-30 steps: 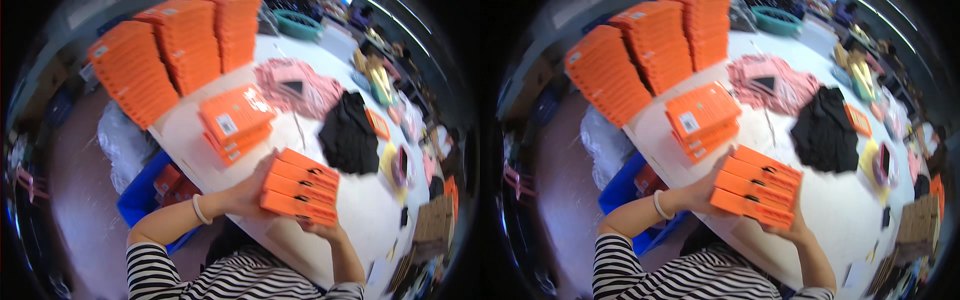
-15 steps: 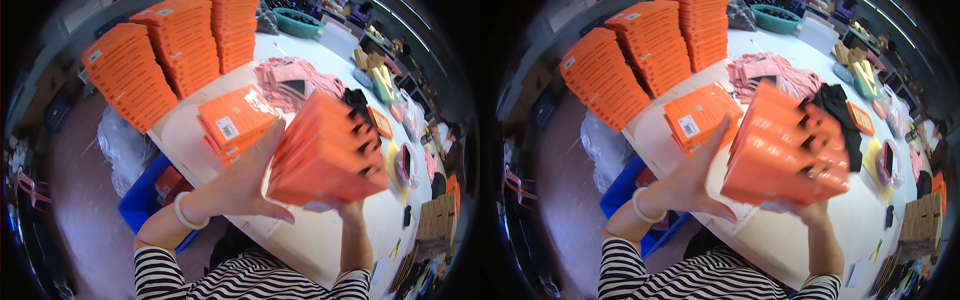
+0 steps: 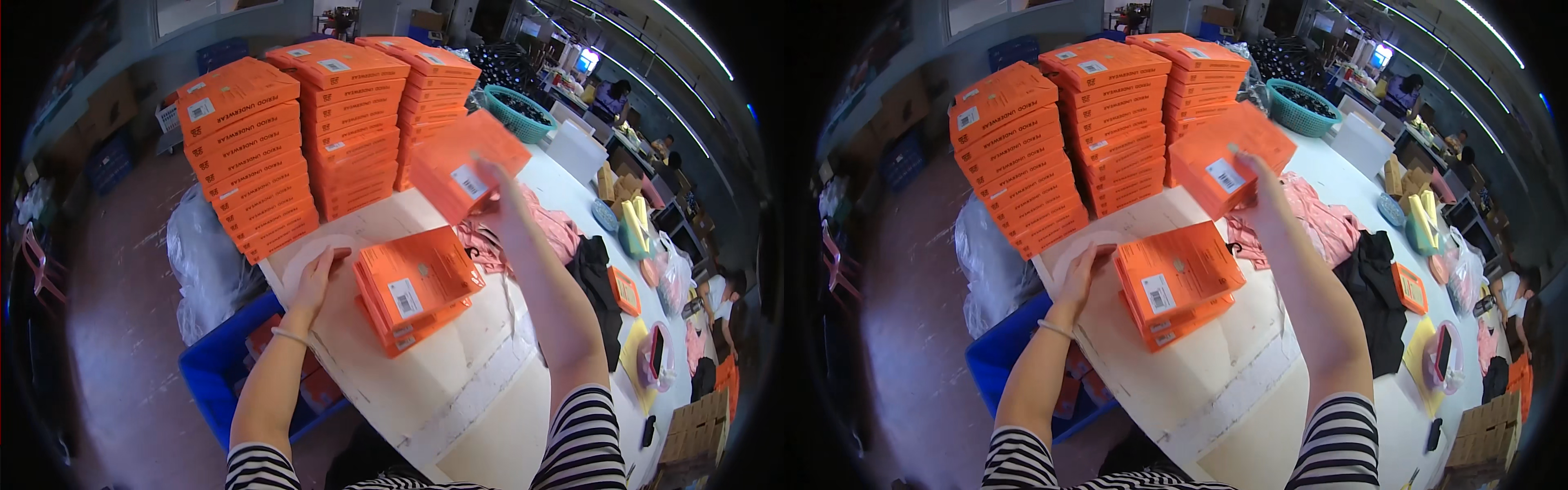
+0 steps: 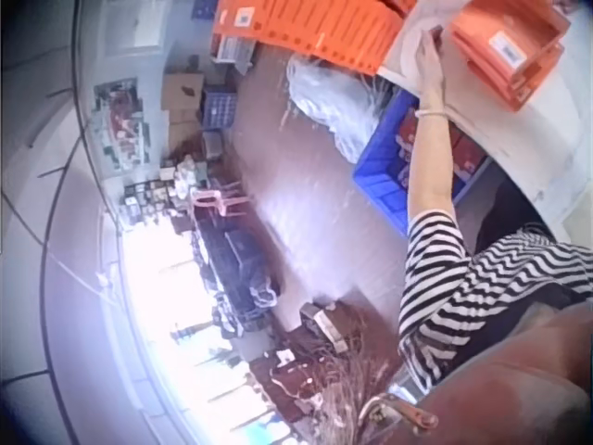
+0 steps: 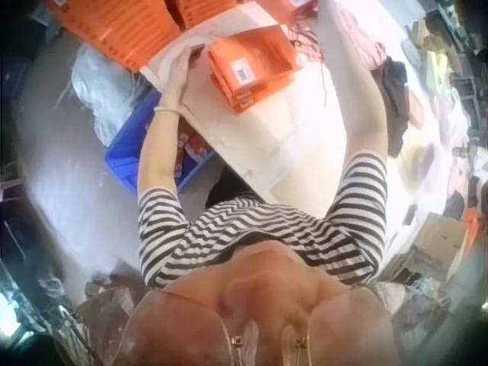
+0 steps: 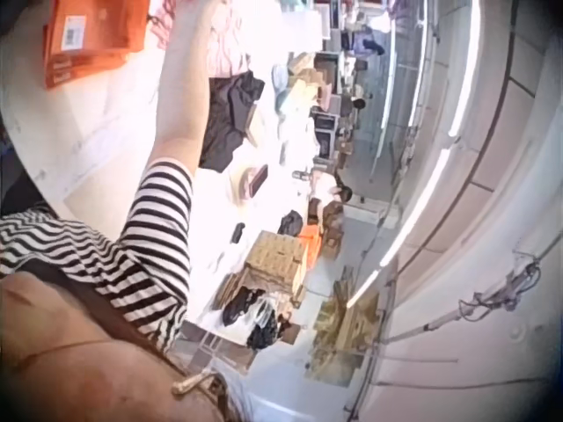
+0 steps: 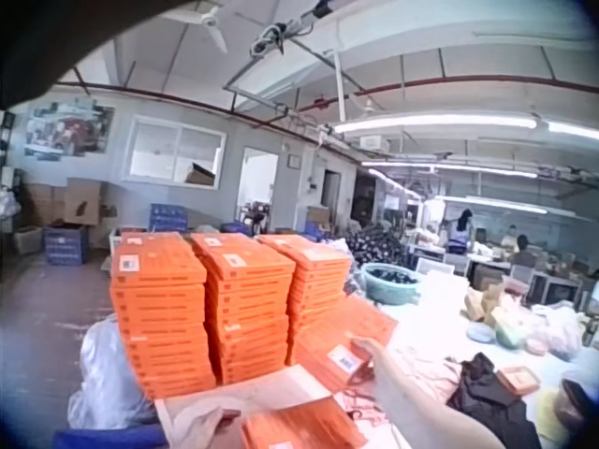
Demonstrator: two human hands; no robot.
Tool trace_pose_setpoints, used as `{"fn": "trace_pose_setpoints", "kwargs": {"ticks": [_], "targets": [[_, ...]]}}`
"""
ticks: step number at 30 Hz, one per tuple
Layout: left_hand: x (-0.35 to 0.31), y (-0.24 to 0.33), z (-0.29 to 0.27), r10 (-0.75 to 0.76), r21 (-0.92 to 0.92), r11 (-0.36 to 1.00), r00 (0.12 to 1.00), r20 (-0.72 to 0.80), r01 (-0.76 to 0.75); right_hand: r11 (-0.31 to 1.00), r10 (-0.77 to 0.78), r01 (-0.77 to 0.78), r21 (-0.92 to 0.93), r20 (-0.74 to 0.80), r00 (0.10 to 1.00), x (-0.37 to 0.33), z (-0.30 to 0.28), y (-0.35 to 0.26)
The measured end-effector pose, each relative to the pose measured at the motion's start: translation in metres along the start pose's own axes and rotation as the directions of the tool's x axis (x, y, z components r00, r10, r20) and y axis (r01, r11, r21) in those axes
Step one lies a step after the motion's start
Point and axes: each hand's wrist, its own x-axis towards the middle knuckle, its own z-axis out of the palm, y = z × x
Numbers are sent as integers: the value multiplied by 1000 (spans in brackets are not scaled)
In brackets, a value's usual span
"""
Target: The person folds black and pink patterned underwear on a white table, inserts them into orange packaging, and stacks the packages. The person handles the items one at a time, folding them neatly before placing them into the packaging.
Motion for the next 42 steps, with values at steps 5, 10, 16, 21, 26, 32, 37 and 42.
{"fn": "trace_pose_setpoints", "kwargs": {"ticks": [5,10,16,21,26,32,37,42], "targets": [[0,-3,2,50,182,982,999,6,-51,977,208,-205,-60,49,977,41,7,49],[-3,-6,-1,104,194,975,994,32,-109,969,248,-248,-14,82,965,62,9,75],[-5,1,3,87,168,982,996,35,-92,966,243,-250,64,98,965,73,16,88],[-7,3,2,70,129,989,997,20,-72,893,419,-370,-258,170,892,79,14,66],[1,2,11,84,186,978,996,45,-90,908,299,-207,-364,217,929,98,-17,77],[38,81,12,-425,249,898,866,265,364,719,67,-79,-690,-45,997,28,-51,40],[49,90,38,-474,485,834,794,381,265,615,410,-392,-684,-147,900,-84,-103,64],[29,103,69,-637,663,703,642,426,257,720,547,-354,-597,173,819,-135,-79,117]]}}
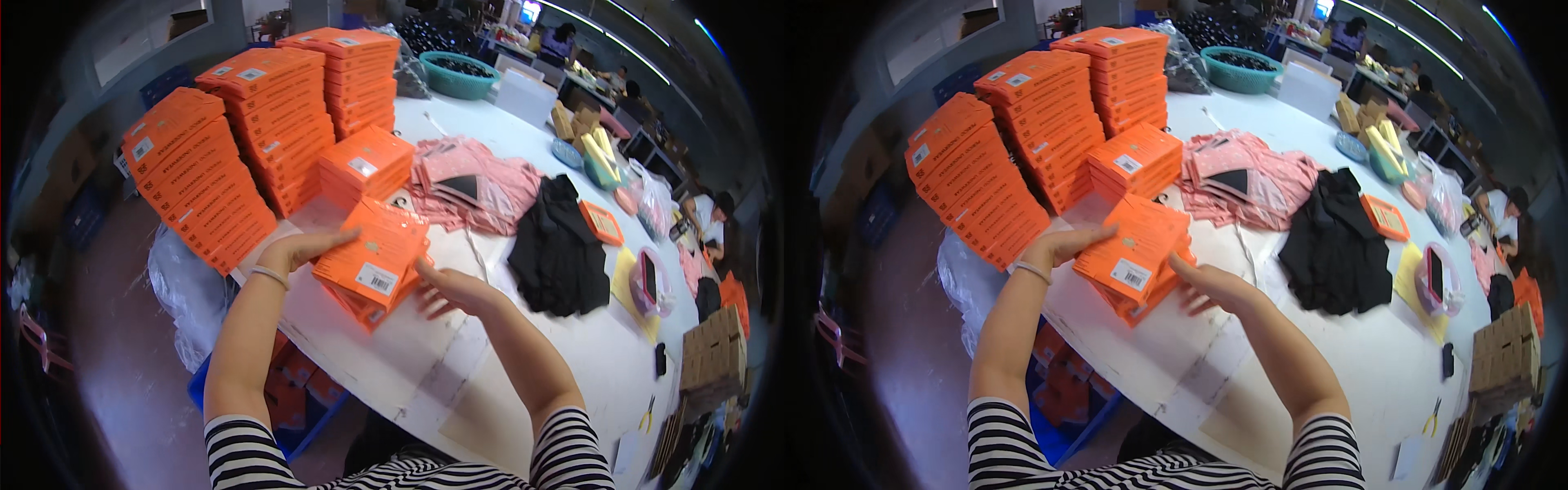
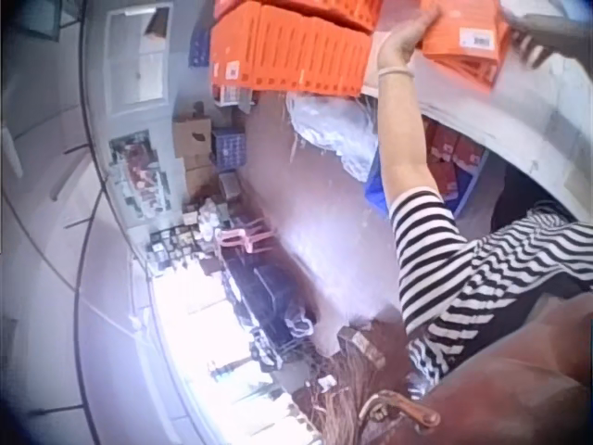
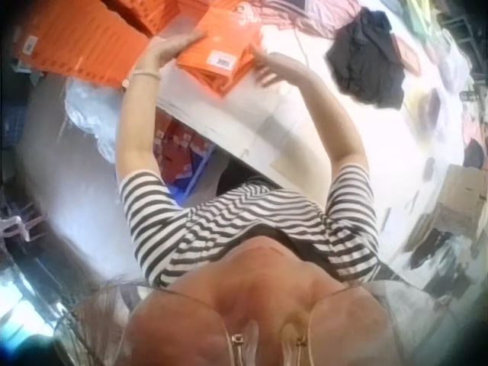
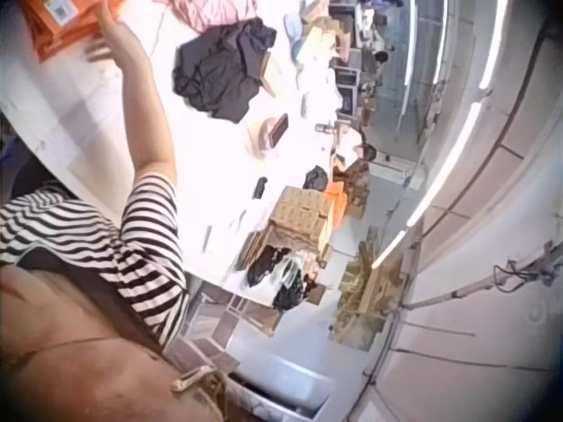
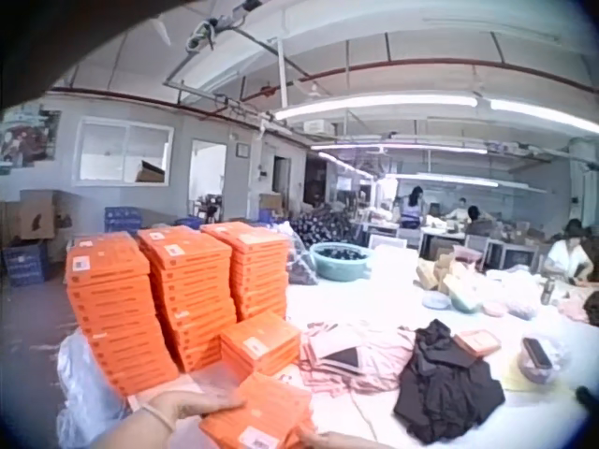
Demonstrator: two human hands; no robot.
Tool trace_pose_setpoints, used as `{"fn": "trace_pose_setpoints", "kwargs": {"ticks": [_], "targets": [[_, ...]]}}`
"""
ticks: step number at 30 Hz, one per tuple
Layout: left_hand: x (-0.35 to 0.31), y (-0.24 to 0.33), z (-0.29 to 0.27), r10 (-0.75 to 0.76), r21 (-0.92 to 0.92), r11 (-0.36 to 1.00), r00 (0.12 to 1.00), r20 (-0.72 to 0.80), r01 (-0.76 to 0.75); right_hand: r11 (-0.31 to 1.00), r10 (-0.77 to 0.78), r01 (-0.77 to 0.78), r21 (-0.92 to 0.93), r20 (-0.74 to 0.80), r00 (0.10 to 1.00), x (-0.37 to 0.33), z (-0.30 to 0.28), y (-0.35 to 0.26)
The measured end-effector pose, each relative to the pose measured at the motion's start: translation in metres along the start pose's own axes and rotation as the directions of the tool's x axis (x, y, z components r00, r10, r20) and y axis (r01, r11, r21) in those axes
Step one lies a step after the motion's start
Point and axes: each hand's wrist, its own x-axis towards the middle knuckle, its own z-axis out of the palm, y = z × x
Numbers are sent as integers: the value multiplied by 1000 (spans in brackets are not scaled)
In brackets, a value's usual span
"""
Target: The person folds black and pink patterned underwear on a white table, inserts them into orange packaging, and stacks the packages. The person handles the items one at a time, folding them neatly before placing them into the packaging.
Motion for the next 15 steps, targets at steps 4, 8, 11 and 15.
{"fn": "trace_pose_setpoints", "kwargs": {"ticks": [4,8,11,15], "targets": [[-9,-4,26,-2,-148,989,1000,9,3,986,22,-13,168,-53,998,11,8,-1],[-36,-13,59,154,-357,920,987,-50,-161,963,-149,164,212,-88,985,-19,19,-9],[-49,-27,90,450,-314,819,877,-167,-480,883,-403,424,203,-138,905,-49,28,-9],[-50,-47,129,680,91,730,710,-183,-677,628,-769,777,30,-124,627,-61,35,23]]}}
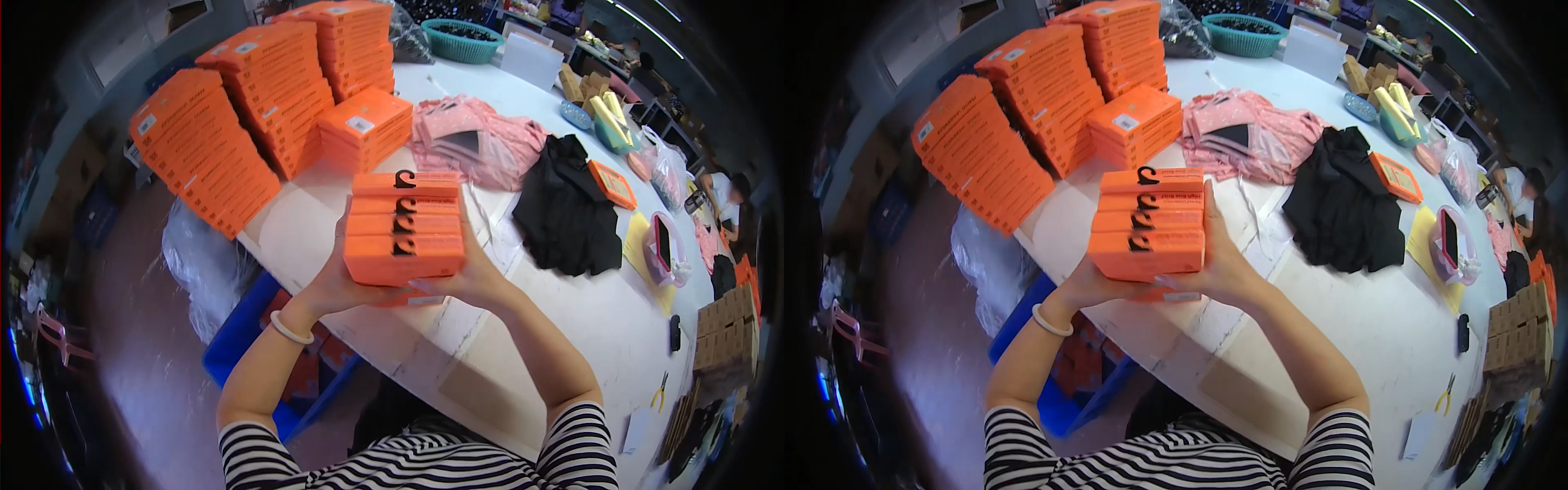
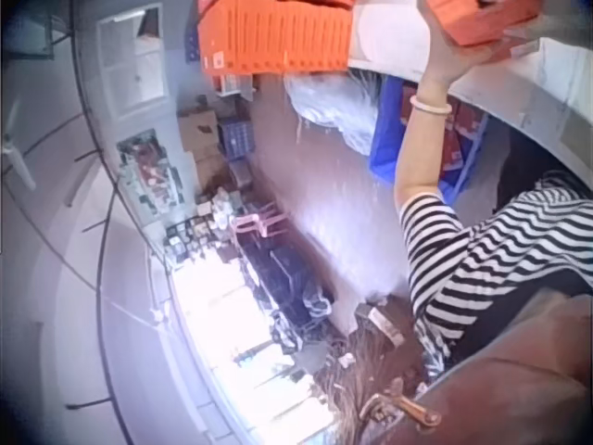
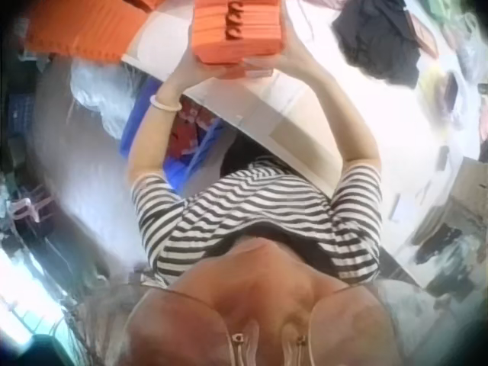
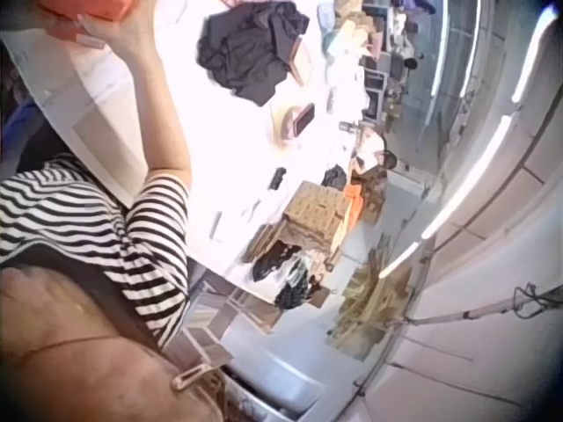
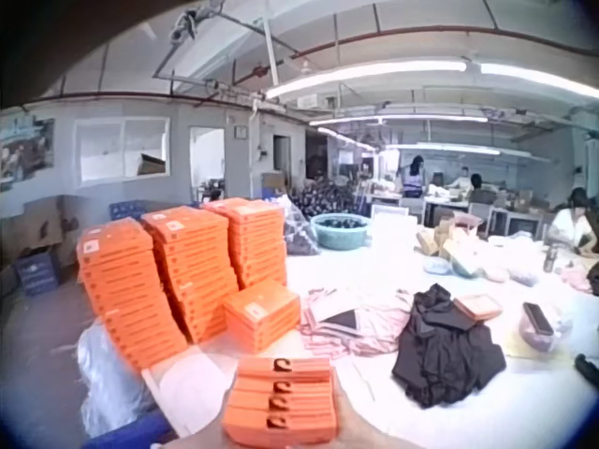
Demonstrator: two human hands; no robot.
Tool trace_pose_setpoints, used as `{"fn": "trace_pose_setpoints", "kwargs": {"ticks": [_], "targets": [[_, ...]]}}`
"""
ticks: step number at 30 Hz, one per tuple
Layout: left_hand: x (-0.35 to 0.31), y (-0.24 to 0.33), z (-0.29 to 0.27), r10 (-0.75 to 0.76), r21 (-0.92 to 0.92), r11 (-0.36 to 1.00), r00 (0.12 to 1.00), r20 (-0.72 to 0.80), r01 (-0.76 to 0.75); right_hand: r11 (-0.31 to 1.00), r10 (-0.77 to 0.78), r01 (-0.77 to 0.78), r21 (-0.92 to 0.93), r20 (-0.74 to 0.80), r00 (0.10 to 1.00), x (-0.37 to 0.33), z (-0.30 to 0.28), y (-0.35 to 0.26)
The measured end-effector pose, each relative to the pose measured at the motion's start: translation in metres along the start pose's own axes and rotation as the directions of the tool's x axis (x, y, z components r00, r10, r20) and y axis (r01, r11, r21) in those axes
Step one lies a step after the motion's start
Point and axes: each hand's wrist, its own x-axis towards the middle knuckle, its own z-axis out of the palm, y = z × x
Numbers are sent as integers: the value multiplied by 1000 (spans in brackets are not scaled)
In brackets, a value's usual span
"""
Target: The person folds black and pink patterned underwear on a white table, inserts them into orange packaging, and stacks the packages. The person handles the items one at a time, folding them neatly before placing them into the packaging.
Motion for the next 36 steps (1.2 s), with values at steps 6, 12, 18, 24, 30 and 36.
{"fn": "trace_pose_setpoints", "kwargs": {"ticks": [6,12,18,24,30,36], "targets": [[-11,-29,25,255,354,888,955,150,-293,896,-115,141,-421,85,990,-40,-13,28],[-10,-25,33,99,79,992,995,14,-99,956,-126,144,-257,85,988,-32,-15,20],[-15,-15,9,-1,-190,982,997,-74,-13,980,120,-95,177,-137,983,-22,-8,-19],[-38,-81,-4,-39,200,970,901,-433,138,870,301,-159,466,-248,921,53,-28,-50],[-41,-76,5,201,534,842,872,-446,79,863,450,-314,395,-322,833,181,-31,-82],[-38,-73,6,128,471,871,862,-491,140,794,572,-393,464,-349,742,274,-38,-45]]}}
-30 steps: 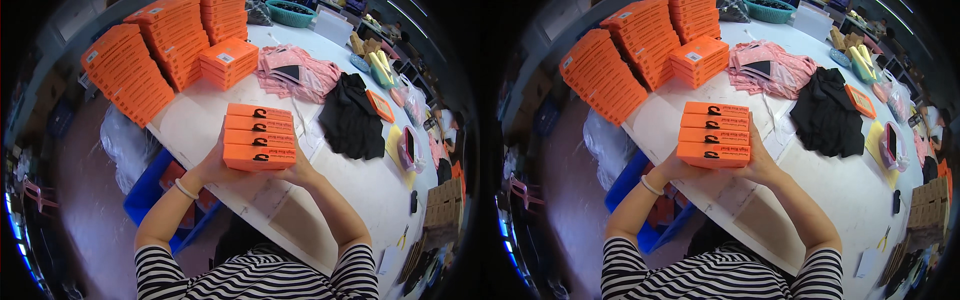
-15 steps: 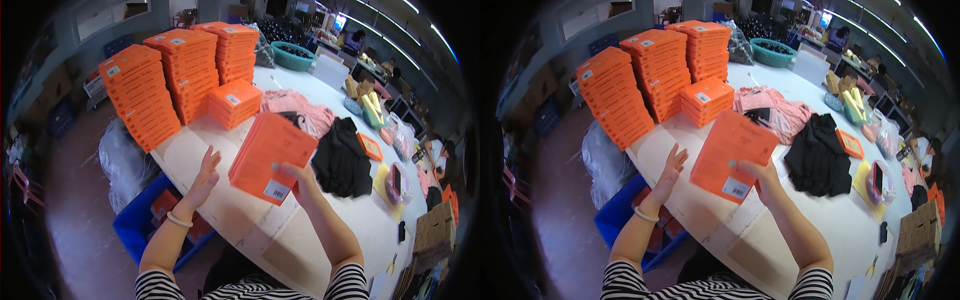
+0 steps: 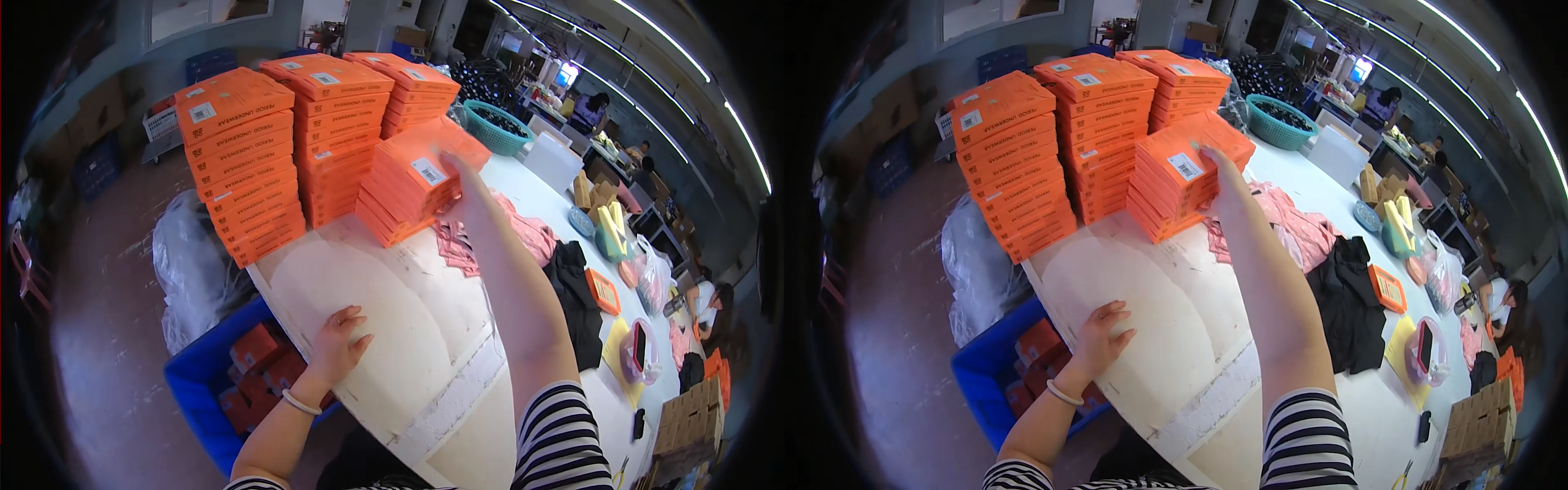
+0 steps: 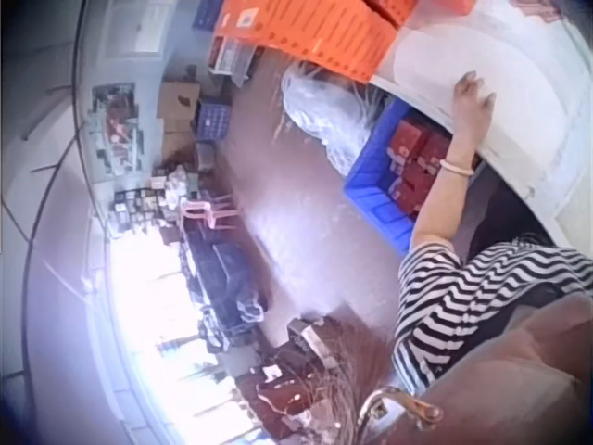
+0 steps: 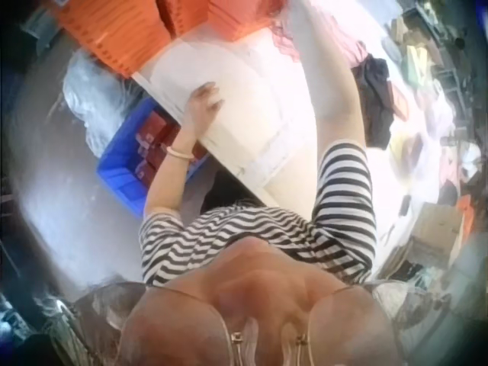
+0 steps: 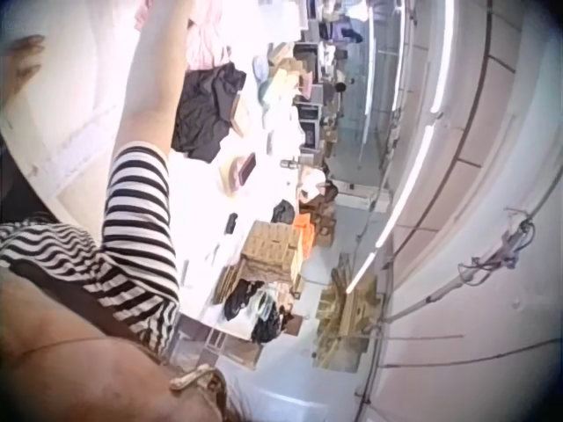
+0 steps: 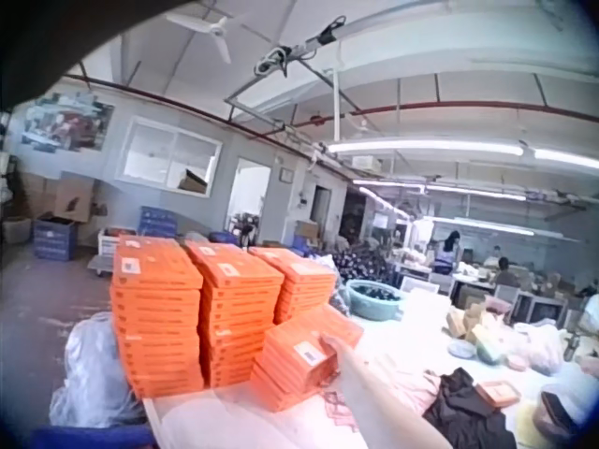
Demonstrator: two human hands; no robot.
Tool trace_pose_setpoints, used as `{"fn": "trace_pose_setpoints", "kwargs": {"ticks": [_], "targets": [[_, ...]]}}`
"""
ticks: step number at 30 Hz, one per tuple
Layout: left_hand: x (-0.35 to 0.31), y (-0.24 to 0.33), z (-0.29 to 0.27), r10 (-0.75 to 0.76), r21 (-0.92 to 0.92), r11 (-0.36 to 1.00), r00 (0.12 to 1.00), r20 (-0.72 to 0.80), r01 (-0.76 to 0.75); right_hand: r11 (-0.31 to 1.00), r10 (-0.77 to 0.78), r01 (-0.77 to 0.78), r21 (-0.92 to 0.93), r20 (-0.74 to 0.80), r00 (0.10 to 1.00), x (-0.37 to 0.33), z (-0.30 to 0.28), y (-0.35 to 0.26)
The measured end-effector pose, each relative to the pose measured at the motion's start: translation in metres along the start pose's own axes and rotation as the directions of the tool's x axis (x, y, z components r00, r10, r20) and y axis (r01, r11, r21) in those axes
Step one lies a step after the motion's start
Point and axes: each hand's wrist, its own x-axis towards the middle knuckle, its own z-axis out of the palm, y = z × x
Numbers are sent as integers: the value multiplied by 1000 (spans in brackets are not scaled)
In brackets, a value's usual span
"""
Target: The person folds black and pink patterned underwear on a white table, inserts them into orange packaging, and stacks the packages. The person handles the items one at a time, folding them neatly before placing them into the packaging.
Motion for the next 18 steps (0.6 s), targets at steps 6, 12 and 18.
{"fn": "trace_pose_setpoints", "kwargs": {"ticks": [6,12,18], "targets": [[-1,-1,-2,-48,-54,997,999,-5,48,993,116,-109,-51,157,981,44,4,6],[1,3,-6,-6,12,1000,1000,-2,6,978,98,-73,-196,125,987,58,13,-8],[1,6,-6,-40,-53,998,999,-9,40,940,119,-78,-333,107,987,53,16,-19]]}}
